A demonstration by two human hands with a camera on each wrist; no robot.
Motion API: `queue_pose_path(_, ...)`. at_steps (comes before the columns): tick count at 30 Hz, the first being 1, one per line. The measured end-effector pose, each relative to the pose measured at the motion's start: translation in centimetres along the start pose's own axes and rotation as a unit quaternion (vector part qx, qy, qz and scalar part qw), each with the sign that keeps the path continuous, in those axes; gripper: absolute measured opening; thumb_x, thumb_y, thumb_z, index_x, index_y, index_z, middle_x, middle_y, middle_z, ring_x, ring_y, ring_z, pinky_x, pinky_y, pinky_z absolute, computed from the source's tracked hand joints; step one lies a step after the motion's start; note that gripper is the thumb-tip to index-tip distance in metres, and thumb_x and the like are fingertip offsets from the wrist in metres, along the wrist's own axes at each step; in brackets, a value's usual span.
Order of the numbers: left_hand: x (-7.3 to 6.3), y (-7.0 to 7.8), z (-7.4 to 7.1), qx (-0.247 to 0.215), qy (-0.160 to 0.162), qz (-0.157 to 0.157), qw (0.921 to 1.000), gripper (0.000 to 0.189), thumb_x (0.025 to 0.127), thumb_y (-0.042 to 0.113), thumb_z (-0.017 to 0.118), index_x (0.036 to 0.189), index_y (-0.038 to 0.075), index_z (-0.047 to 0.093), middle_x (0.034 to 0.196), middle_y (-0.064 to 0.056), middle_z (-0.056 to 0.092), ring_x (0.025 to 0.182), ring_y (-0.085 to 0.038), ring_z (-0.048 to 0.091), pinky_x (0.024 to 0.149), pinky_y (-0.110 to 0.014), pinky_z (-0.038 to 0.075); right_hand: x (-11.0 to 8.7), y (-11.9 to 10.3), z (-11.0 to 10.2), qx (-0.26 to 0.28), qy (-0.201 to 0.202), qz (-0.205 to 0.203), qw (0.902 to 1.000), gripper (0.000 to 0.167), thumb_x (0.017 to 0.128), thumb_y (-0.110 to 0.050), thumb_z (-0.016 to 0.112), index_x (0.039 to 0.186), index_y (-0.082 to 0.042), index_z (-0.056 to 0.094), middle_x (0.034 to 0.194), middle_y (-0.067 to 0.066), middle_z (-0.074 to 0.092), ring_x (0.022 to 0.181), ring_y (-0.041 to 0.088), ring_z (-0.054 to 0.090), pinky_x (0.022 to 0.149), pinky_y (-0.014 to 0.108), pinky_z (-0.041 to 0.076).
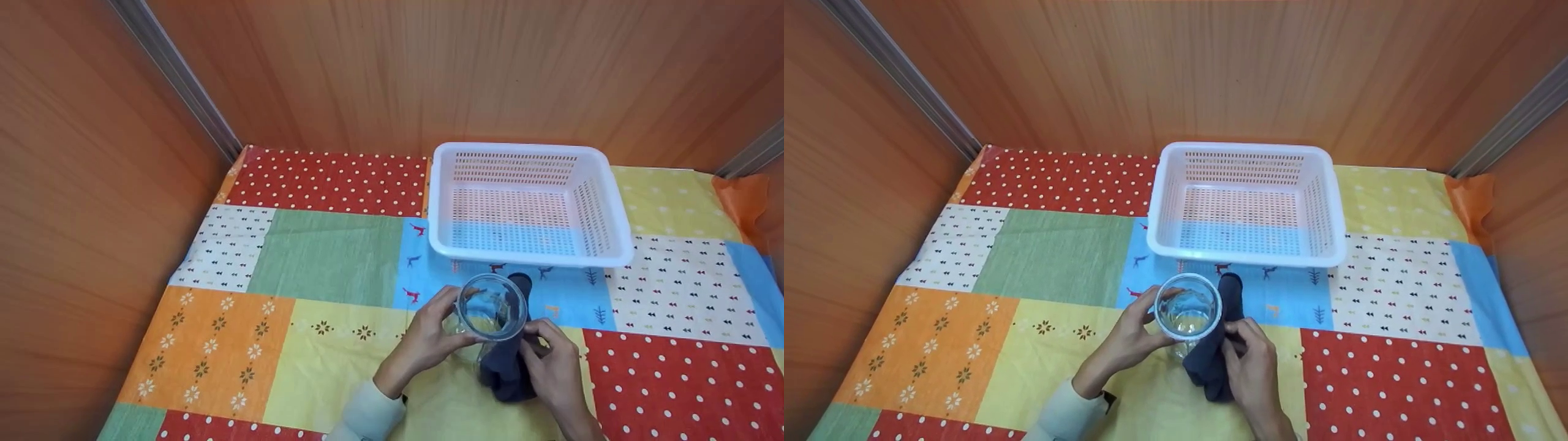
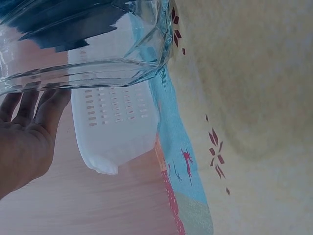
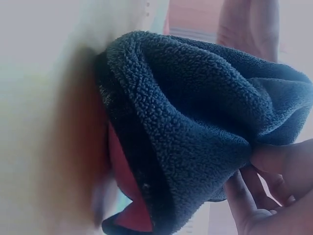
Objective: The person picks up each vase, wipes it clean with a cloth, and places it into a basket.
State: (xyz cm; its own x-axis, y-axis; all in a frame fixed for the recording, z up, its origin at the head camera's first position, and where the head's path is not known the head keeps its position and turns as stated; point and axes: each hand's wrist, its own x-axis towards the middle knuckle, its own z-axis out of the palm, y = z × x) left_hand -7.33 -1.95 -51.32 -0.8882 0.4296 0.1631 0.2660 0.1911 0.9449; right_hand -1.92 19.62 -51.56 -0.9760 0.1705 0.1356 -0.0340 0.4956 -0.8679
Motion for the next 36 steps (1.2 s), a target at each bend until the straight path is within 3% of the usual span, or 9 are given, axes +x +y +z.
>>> queue_pose_path(3, 0.0, 0.0, 0.0, 0.001, -0.002, -0.002, 1.0, 0.065, 0.088, 0.013, 0.088, 0.146, 0.012, 0.06, 0.138, -0.005, 0.062, 0.134, -0.023, 0.058, 0.116, -0.035, 0.047, 0.0, 0.7, 0.1, -0.001, -0.016, 0.022, 0.9996, 0.019, 0.088, 0.017, 0.073, 0.094, 0.0, 0.07, 0.103, 0.011, 0.069, 0.099, 0.003, 0.066, 0.088, 0.028, 0.062)
queue_pose_path(9, 0.0, 0.1, 0.0, 0.005, -0.004, -0.007, 1.0, 0.066, 0.087, 0.012, 0.088, 0.147, 0.01, 0.059, 0.139, -0.003, 0.062, 0.135, -0.022, 0.058, 0.116, -0.035, 0.047, 0.1, 2.0, 0.3, -0.021, -0.043, 0.053, 0.9975, 0.019, 0.089, 0.018, 0.072, 0.093, -0.001, 0.07, 0.101, 0.01, 0.07, 0.102, 0.024, 0.071, 0.083, 0.035, 0.065)
queue_pose_path(13, 0.1, 0.0, 0.1, 0.011, -0.002, -0.007, 0.9999, 0.065, 0.088, 0.014, 0.088, 0.146, 0.009, 0.059, 0.137, -0.001, 0.062, 0.134, -0.02, 0.058, 0.116, -0.034, 0.048, 0.3, 2.6, 0.3, -0.042, -0.057, 0.058, 0.9958, 0.02, 0.088, 0.018, 0.071, 0.092, -0.001, 0.069, 0.101, 0.013, 0.071, 0.1, 0.03, 0.071, 0.08, 0.038, 0.066)
queue_pose_path(19, 0.1, 0.1, 0.0, 0.004, -0.003, -0.01, 0.9999, 0.065, 0.088, 0.014, 0.088, 0.146, 0.011, 0.06, 0.136, -0.001, 0.062, 0.134, -0.024, 0.059, 0.116, -0.034, 0.047, 0.4, 2.5, 0.2, -0.053, -0.071, 0.072, 0.9934, 0.017, 0.09, 0.016, 0.07, 0.094, -0.001, 0.069, 0.106, 0.018, 0.072, 0.104, 0.034, 0.07, 0.084, 0.045, 0.065)
queue_pose_path(24, 0.0, 0.0, 0.0, -0.001, -0.004, -0.011, 0.9999, 0.066, 0.087, 0.014, 0.088, 0.147, 0.012, 0.06, 0.137, -0.001, 0.062, 0.134, -0.024, 0.058, 0.116, -0.034, 0.047, 0.1, 1.3, 0.1, -0.027, -0.05, 0.067, 0.9962, 0.018, 0.09, 0.016, 0.071, 0.096, -0.001, 0.071, 0.104, 0.013, 0.071, 0.103, 0.026, 0.071, 0.083, 0.034, 0.065)
queue_pose_path(31, 0.0, -0.1, -0.1, 0.001, 0.0, -0.008, 1.0, 0.066, 0.087, 0.014, 0.088, 0.147, 0.014, 0.06, 0.138, -0.005, 0.062, 0.134, -0.025, 0.058, 0.115, -0.034, 0.048, 0.2, -1.9, -0.5, 0.022, 0.014, 0.017, 0.9995, 0.022, 0.087, 0.02, 0.073, 0.099, 0.002, 0.076, 0.1, 0.009, 0.069, 0.095, 0.003, 0.065, 0.083, 0.022, 0.062)
queue_pose_path(36, 0.1, -0.1, -0.1, -0.006, -0.006, -0.012, 0.9999, 0.065, 0.088, 0.016, 0.088, 0.146, 0.011, 0.06, 0.137, -0.004, 0.062, 0.133, -0.03, 0.058, 0.116, -0.034, 0.047, 0.1, -2.7, -0.6, 0.03, 0.034, 0.011, 0.9989, 0.019, 0.088, 0.017, 0.074, 0.1, 0.003, 0.076, 0.1, 0.01, 0.069, 0.094, 0.005, 0.065, 0.081, 0.016, 0.059)
